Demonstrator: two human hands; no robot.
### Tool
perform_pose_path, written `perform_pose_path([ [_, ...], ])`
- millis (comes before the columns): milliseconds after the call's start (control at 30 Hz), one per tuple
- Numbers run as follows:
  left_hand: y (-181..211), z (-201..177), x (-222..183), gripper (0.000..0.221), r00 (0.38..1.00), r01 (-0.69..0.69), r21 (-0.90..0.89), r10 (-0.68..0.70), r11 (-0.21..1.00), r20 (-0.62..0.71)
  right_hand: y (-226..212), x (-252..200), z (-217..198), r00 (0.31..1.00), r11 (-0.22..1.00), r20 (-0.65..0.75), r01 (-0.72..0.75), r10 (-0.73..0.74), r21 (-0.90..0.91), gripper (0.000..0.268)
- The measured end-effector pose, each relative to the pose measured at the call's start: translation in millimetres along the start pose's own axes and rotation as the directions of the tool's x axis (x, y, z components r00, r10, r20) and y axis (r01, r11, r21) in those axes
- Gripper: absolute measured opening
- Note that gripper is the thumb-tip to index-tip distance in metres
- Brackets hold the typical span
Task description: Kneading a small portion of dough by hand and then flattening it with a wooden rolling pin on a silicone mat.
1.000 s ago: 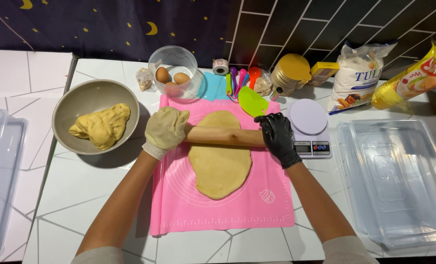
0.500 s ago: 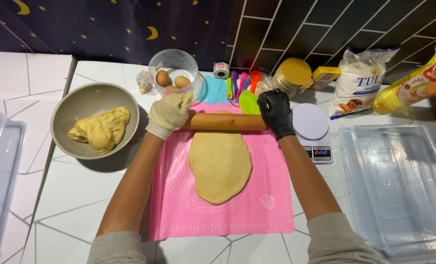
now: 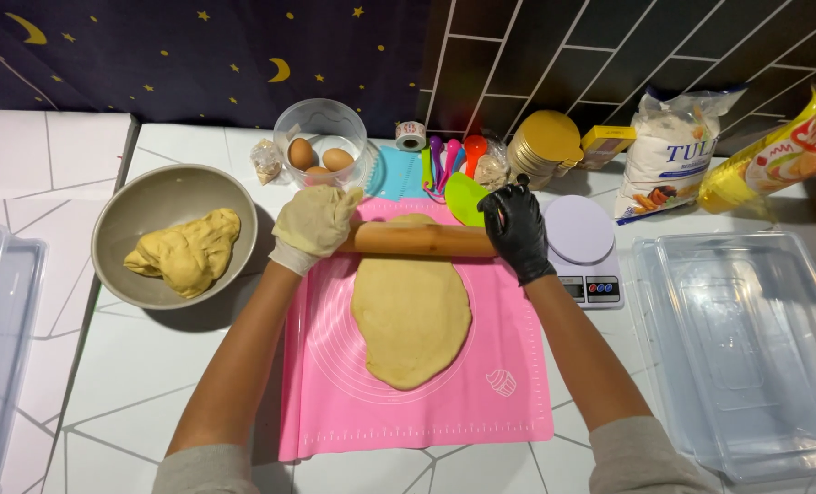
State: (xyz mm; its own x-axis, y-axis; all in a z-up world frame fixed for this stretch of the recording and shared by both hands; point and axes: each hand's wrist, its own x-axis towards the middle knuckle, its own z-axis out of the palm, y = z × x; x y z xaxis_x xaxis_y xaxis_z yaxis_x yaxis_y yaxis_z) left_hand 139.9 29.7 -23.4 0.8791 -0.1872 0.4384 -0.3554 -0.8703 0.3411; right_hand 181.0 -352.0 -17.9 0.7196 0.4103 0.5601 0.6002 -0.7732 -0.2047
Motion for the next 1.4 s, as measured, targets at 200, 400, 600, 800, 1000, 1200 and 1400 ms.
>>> perform_pose_path([
  [200,-0.4,16.3,8.7,0.060,0.967,0.053,0.132,-0.018,0.990,-0.254,24.3,27.7,35.6,0.981,0.980,-0.151,0.092,-0.119,-0.175,0.025],
  [400,38.6,-27.7,-19.9,0.055,0.998,-0.014,0.071,0.018,0.997,-0.057,-20.0,-16.8,8.3,0.991,0.964,-0.089,0.070,-0.095,-0.255,0.023],
  [600,60.3,-44.7,-82.1,0.037,0.909,-0.339,0.176,0.370,0.924,-0.192,-60.2,-61.7,-42.1,0.998,0.999,0.056,0.037,-0.034,-0.039,0.026],
  [800,59.5,-58.6,-32.1,0.062,0.930,0.365,-0.143,-0.356,0.920,0.086,-32.0,-36.0,11.4,0.941,0.939,0.028,-0.339,0.338,0.056,0.030],
  [1000,56.1,-8.1,-24.2,0.033,0.972,0.000,0.043,0.010,0.999,-0.235,-45.1,-26.1,6.2,0.910,0.911,0.173,-0.398,0.377,0.109,0.024],
  [1200,91.8,-45.5,-65.8,0.061,0.982,-0.174,-0.009,0.173,0.985,-0.070,-77.5,-69.7,-25.0,0.895,0.910,0.219,-0.411,0.389,0.063,0.021],
  [1400,119.0,-66.1,-111.2,0.087,0.991,-0.117,-0.025,0.118,0.993,0.065,-114.2,-86.1,-76.0,0.906,0.980,0.383,-0.199,0.180,0.010,0.025],
])
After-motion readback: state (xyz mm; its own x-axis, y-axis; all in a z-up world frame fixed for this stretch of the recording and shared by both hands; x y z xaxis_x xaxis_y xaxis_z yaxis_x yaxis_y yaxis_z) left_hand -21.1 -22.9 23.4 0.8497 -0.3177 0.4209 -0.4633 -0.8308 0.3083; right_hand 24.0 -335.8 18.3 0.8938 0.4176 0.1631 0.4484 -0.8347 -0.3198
